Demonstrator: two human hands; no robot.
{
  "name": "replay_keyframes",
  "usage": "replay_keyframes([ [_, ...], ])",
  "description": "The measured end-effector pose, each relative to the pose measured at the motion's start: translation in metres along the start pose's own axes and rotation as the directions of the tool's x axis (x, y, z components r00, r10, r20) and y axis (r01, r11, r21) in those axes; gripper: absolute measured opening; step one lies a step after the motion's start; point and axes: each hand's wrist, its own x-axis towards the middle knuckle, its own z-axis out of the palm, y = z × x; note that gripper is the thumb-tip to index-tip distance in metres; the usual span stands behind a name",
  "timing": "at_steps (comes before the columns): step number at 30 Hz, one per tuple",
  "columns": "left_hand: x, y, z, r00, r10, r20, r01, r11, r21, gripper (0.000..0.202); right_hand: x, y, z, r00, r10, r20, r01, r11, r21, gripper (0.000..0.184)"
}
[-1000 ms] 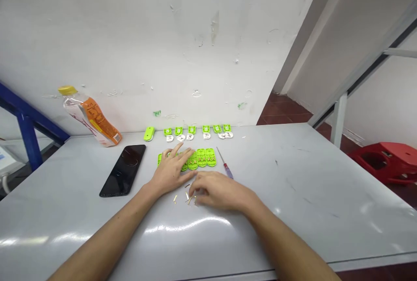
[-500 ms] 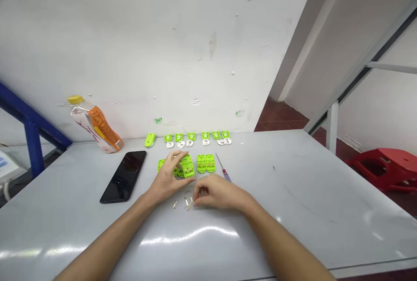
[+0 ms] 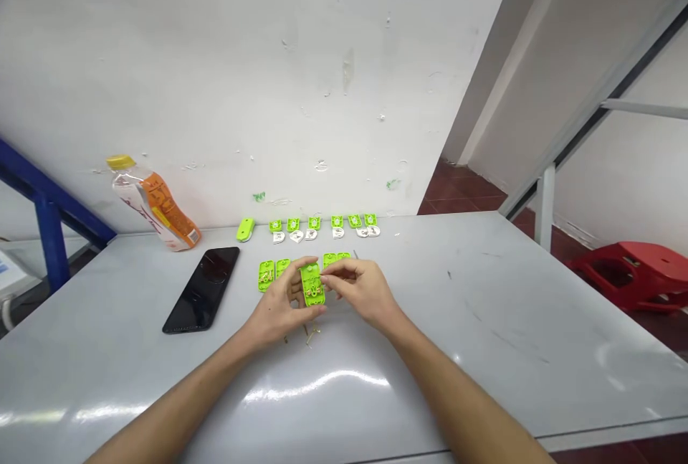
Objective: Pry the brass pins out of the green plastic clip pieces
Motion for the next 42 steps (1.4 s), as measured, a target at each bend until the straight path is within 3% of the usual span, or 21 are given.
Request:
replay_keyframes([
  [8, -0.002, -0.001, 0.004, 1.0, 0.015, -0.026, -0.013, 0.996, 0.086, 0.066, -0.004, -0.006, 0.003, 0.999, -0.051, -0.001, 0.049, 0.979, -0.196, 0.012],
  [15, -0.002, 0.005, 0.006, 0.999, 0.03, -0.04, -0.025, 0.99, 0.136, 0.063, -0.007, -0.005, 0.008, 0.983, -0.18, 0.032, 0.179, 0.919, -0.351, 0.01],
  [29, -0.003, 0.006, 0.006, 0.999, 0.03, -0.016, -0.028, 0.994, 0.105, 0.066, -0.003, -0.001, 0.009, 0.998, -0.063, -0.005, 0.06, 0.975, -0.216, 0.011],
  [34, -0.004, 0.005, 0.006, 0.999, 0.05, -0.001, -0.05, 0.996, 0.07, 0.066, 0.002, 0.005, 0.009, 1.0, 0.013, 0.011, -0.013, 0.999, -0.041, 0.021],
  [39, -0.002, 0.006, 0.0, 0.996, -0.089, 0.007, 0.089, 0.989, -0.119, 0.071, 0.006, 0.01, 0.007, 0.998, 0.051, 0.028, -0.054, 0.991, 0.122, 0.027],
  [42, 0.004, 0.001, -0.007, 0.986, -0.154, -0.06, 0.133, 0.954, -0.267, 0.074, 0.006, 0.014, 0.005, 1.0, 0.001, 0.011, -0.001, 1.0, -0.018, 0.02],
])
